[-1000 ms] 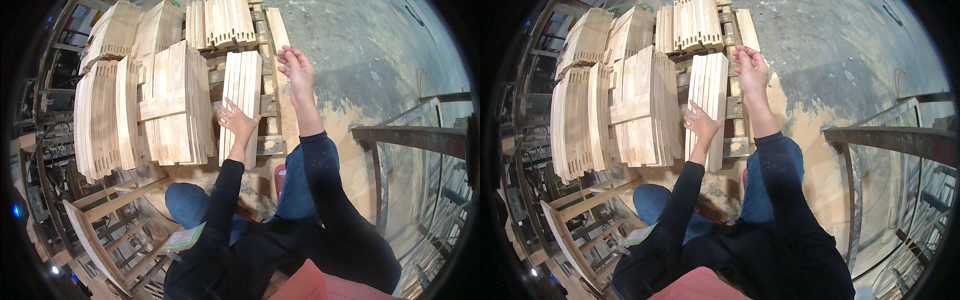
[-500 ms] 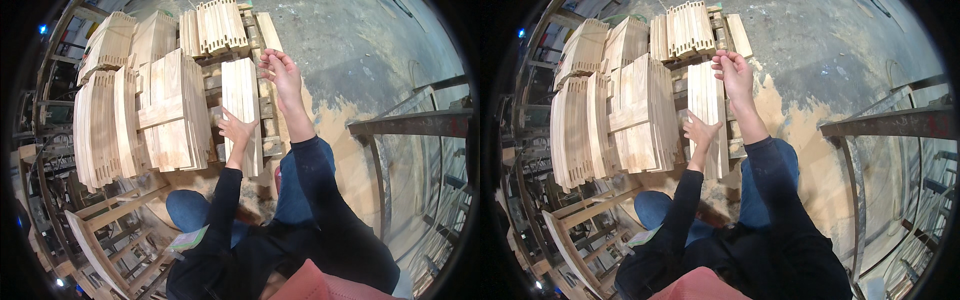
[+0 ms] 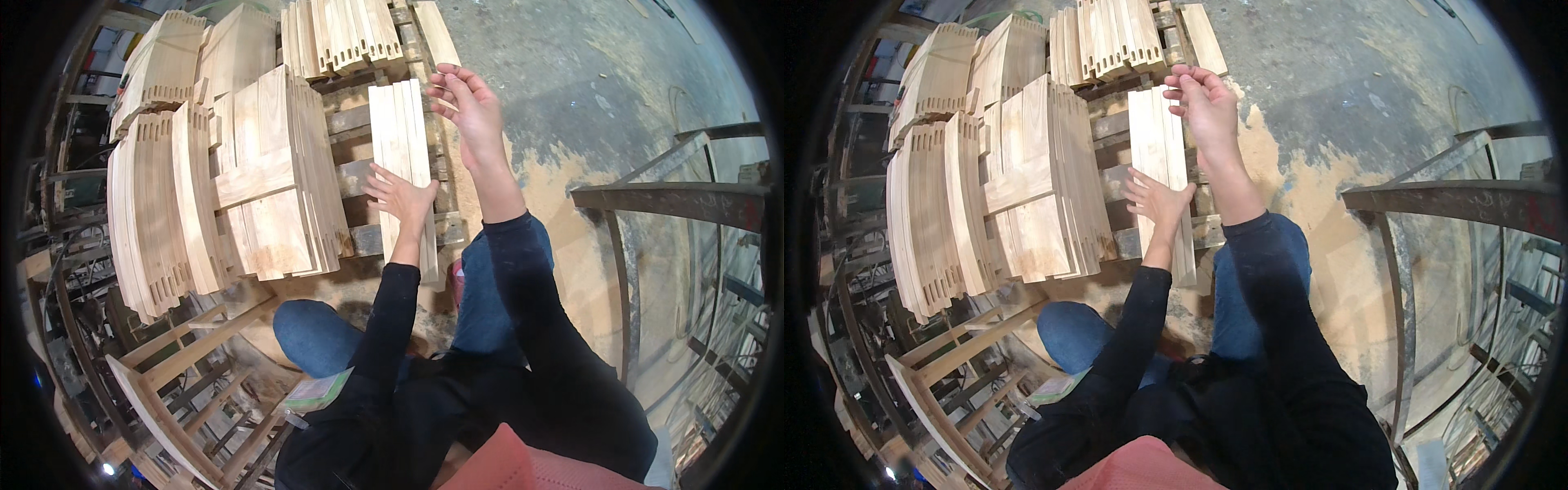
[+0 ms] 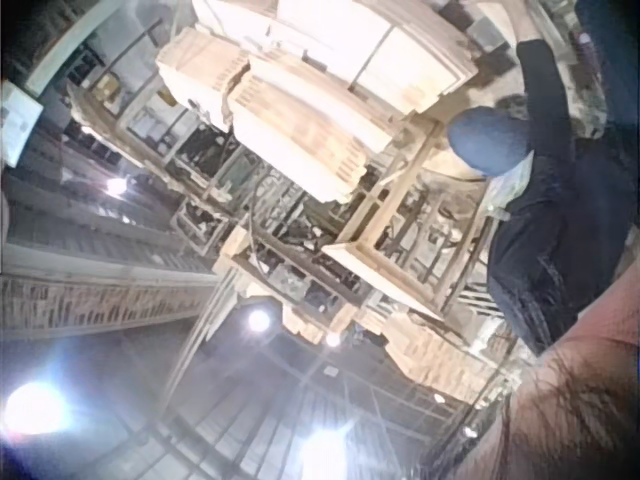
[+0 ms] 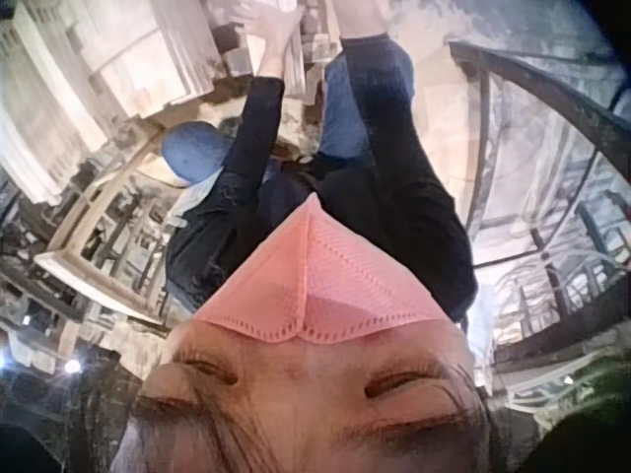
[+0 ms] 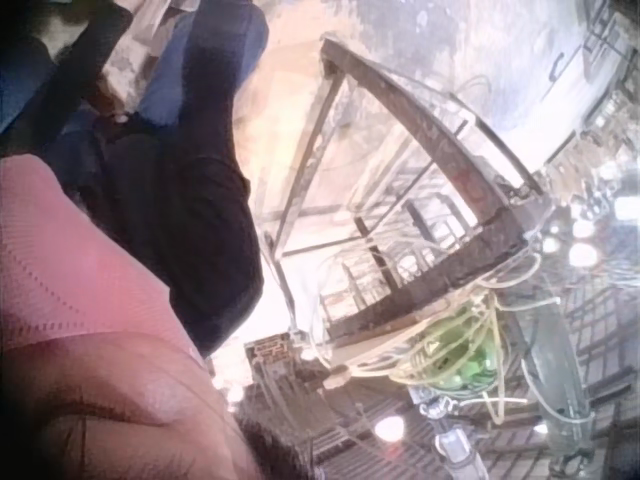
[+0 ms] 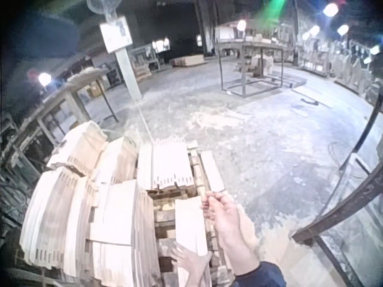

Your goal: The person stacks pre-cut wooden slats with notched ends onto a wooden pallet. They pick up the pieces from a pile, align them, and place them in a neat stack, occasionally adjusting the alignment of the stack.

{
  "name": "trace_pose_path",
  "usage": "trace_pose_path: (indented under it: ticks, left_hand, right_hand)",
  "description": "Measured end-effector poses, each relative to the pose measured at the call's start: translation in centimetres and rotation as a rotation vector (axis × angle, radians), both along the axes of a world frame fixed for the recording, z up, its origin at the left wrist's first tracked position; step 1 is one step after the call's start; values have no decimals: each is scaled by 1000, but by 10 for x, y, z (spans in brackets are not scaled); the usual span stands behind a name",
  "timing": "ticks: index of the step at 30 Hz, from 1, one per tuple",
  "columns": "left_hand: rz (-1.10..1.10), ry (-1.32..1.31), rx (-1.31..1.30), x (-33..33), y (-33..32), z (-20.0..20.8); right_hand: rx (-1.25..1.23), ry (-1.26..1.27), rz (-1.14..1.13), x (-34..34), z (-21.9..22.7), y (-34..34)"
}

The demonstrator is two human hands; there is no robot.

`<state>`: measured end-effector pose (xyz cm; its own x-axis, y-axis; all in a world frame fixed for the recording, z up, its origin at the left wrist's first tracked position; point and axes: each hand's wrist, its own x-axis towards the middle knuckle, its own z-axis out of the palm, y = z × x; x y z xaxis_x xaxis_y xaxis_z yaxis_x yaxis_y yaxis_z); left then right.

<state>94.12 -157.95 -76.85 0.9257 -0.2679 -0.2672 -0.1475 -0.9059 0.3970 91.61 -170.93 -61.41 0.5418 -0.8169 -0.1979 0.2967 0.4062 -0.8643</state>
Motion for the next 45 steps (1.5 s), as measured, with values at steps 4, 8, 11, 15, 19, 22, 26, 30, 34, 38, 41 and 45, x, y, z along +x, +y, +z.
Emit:
trace_pose_path:
  ticks: [4,8,11,15,19,22,26,30,34,38,41,45]
  left_hand:
    - [31,-51,44,8,-15,3]
    - [2,-141,64,2,-17,3]
    - [12,-148,94,7,-13,4]
    - [6,-14,73,29,1,4]
    - [-2,152,-8,51,17,6]
    - [30,409,-533,75,40,12]
    - [190,746,-956,88,57,36]
    - [129,754,-934,82,37,88]
    - [26,512,-766,82,22,110]
    - [-67,87,100,69,3,65]
    - [-108,-186,183,37,6,5]
    - [-137,-217,132,38,17,-16]
  right_hand:
    - [-2,17,20,3,-5,-1]
    - [15,39,9,0,-12,-8]
    - [35,51,17,-1,-12,-11]
    - [45,-2,-4,-10,-11,-16]
    - [66,-40,-7,-16,-10,-24]
    - [95,-61,-8,-14,-4,-24]
    - [117,-78,0,-11,-5,-24]
    - [109,-47,-11,-15,-19,-34]
    - [97,-51,7,-13,-30,-41]
    - [88,-52,25,0,-33,-38]
    - [106,-62,69,14,-32,-27]
    - [100,-52,60,15,-35,-31]
